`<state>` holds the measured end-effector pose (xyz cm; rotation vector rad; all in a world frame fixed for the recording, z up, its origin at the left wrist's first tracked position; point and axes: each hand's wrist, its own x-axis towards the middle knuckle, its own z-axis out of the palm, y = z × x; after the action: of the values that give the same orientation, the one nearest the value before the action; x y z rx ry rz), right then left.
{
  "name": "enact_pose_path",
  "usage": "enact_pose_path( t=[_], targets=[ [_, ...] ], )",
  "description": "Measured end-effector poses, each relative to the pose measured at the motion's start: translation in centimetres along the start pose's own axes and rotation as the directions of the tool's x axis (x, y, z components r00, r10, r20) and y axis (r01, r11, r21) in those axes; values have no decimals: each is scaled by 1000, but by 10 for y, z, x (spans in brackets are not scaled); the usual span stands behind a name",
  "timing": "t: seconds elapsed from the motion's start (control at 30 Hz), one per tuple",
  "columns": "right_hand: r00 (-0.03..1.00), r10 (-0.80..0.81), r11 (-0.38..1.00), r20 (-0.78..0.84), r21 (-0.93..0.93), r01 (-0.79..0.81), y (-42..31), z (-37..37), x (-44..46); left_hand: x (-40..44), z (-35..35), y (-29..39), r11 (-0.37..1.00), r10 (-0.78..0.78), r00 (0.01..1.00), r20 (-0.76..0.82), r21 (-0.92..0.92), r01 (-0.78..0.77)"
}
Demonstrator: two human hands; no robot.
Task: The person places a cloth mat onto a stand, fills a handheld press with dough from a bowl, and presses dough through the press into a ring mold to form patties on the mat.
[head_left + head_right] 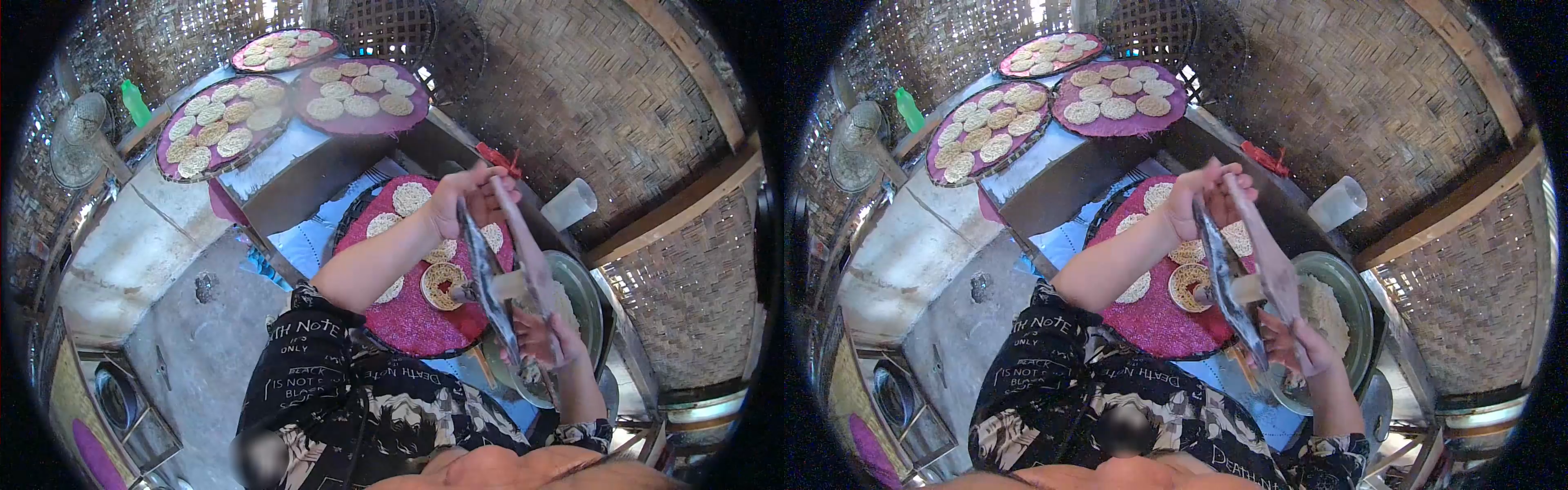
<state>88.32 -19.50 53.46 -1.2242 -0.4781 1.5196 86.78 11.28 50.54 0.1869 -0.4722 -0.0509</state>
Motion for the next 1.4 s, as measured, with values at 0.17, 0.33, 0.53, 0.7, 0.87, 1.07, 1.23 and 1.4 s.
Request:
enact_pose_path(
  t=[0.17, 0.33, 0.53, 0.7, 0.87, 1.07, 1.23, 1.4],
  targets=[
    [998, 30, 999, -53, -11, -31, 1, -2, 30, -23, -27, 15, 997, 80, 984, -157, 6, -80],
    [992, 41, 986, -123, -154, -60, -4, 0, 44, -30, -35, 33, 993, 119, 988, -101, 24, -118],
    [971, -11, 970, -239, -236, -47, -15, -2, 30, -16, -34, 13, 989, 149, 971, -185, 43, -144],
    [960, 51, 962, -275, -244, -121, -4, -5, 14, -24, -34, -4, 992, 119, 958, -260, -1, -124],
    [959, 48, 962, -280, -244, -119, -2, 16, 27, -39, -21, 9, 984, 157, 947, -280, 128, -125],
    [953, -83, 906, -290, -420, -49, -10, 22, 41, -29, -29, 27, 991, 134, 967, -219, 55, -125],
    [949, -34, 931, -313, -356, -84, -4, 17, 24, -26, -43, 5, 994, 111, 974, -195, 27, -107],
    [959, -99, 987, -264, -151, 60, -11, 27, -5, -19, -2, 4, 974, 58, 962, -267, 228, 4]
  ],
)
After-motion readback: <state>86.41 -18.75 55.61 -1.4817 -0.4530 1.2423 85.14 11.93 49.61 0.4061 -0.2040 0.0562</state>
